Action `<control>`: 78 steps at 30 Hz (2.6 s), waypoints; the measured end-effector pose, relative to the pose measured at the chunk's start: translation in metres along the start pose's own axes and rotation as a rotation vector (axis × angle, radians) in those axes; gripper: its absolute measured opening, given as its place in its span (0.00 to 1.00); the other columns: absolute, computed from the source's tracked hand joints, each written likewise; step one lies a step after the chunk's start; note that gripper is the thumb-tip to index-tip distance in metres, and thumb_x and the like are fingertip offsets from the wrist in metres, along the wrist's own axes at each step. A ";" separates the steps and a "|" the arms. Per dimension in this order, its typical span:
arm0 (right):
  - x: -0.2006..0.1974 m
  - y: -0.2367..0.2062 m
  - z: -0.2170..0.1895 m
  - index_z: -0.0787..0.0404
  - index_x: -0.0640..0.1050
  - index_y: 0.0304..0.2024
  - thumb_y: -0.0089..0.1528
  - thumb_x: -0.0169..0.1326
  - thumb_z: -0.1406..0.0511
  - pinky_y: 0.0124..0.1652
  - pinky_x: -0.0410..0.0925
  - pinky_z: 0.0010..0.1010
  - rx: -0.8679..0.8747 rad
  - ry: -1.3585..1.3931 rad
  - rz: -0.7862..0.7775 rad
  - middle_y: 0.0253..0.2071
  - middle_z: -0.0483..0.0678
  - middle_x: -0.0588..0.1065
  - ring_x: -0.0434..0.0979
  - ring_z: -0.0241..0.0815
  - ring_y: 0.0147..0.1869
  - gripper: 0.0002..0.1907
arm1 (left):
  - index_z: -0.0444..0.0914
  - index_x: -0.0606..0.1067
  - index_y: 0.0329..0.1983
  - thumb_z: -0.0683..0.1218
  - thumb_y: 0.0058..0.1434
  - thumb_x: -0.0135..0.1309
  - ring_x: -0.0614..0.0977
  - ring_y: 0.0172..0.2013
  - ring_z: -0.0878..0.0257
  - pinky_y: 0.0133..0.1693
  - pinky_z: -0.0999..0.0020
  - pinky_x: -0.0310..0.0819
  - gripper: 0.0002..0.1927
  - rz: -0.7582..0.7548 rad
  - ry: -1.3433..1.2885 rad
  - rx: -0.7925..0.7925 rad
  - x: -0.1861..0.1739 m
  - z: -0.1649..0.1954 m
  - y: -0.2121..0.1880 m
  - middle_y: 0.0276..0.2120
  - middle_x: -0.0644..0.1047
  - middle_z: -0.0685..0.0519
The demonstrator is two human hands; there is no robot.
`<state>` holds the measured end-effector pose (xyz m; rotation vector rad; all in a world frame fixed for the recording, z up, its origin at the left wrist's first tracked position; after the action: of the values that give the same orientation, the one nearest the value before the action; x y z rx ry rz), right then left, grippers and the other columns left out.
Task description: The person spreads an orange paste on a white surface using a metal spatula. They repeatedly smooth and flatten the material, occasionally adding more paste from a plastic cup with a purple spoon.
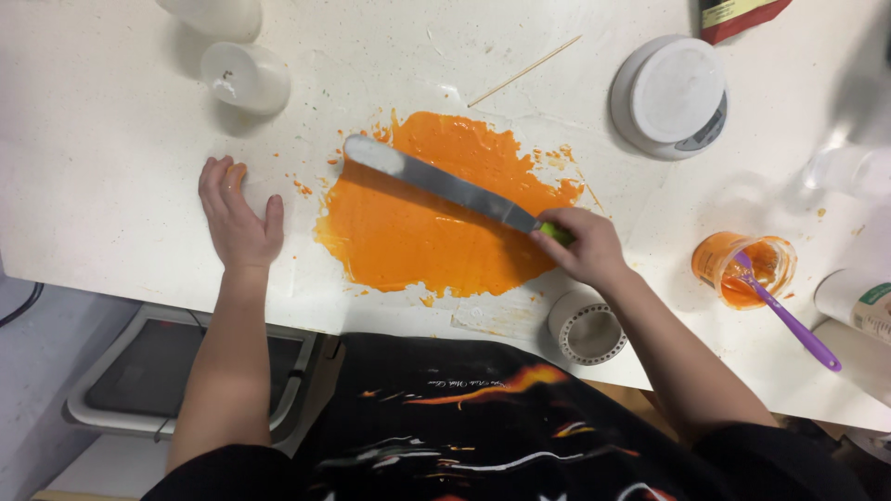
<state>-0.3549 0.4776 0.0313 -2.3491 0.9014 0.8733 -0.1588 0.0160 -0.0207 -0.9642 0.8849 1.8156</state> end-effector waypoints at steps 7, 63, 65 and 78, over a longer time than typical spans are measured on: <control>0.006 -0.007 -0.010 0.54 0.82 0.40 0.60 0.63 0.56 0.36 0.71 0.37 0.001 -0.170 -0.021 0.33 0.48 0.79 0.79 0.49 0.37 0.11 | 0.32 0.64 0.67 0.53 0.72 0.54 0.63 0.71 0.37 0.71 0.41 0.58 0.28 0.014 -0.009 0.005 -0.003 -0.005 -0.004 0.68 0.64 0.39; 0.219 -0.117 -0.195 0.62 0.73 0.70 0.69 0.56 0.64 0.40 0.67 0.29 0.730 0.412 0.633 0.35 0.53 0.75 0.68 0.37 0.36 0.26 | 0.33 0.63 0.66 0.55 0.74 0.46 0.63 0.70 0.39 0.70 0.44 0.57 0.26 0.031 -0.339 0.087 -0.041 -0.031 -0.023 0.67 0.65 0.39; 0.227 -0.101 -0.209 0.65 0.71 0.68 0.71 0.55 0.65 0.51 0.68 0.31 0.536 0.390 0.752 0.50 0.56 0.77 0.75 0.42 0.52 0.24 | 0.33 0.63 0.66 0.56 0.74 0.46 0.63 0.70 0.39 0.70 0.45 0.57 0.27 0.024 -0.354 0.093 -0.042 -0.032 -0.023 0.67 0.65 0.39; 0.268 -0.038 -0.280 0.63 0.74 0.63 0.66 0.57 0.65 0.45 0.70 0.34 0.390 0.247 0.594 0.39 0.56 0.77 0.78 0.48 0.42 0.23 | 0.34 0.63 0.66 0.59 0.74 0.43 0.63 0.70 0.39 0.70 0.44 0.56 0.29 -0.022 -0.404 0.143 -0.047 -0.040 -0.025 0.67 0.65 0.40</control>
<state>-0.0632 0.2204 0.0422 -1.8904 1.7506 0.5412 -0.1112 -0.0259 -0.0020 -0.4892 0.7329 1.8134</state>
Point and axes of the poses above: each hand's wrist, its own y-axis towards the middle knuckle, its own x-axis out of the palm, z = x × y, the point moved 2 cm from there along y, towards the middle knuckle
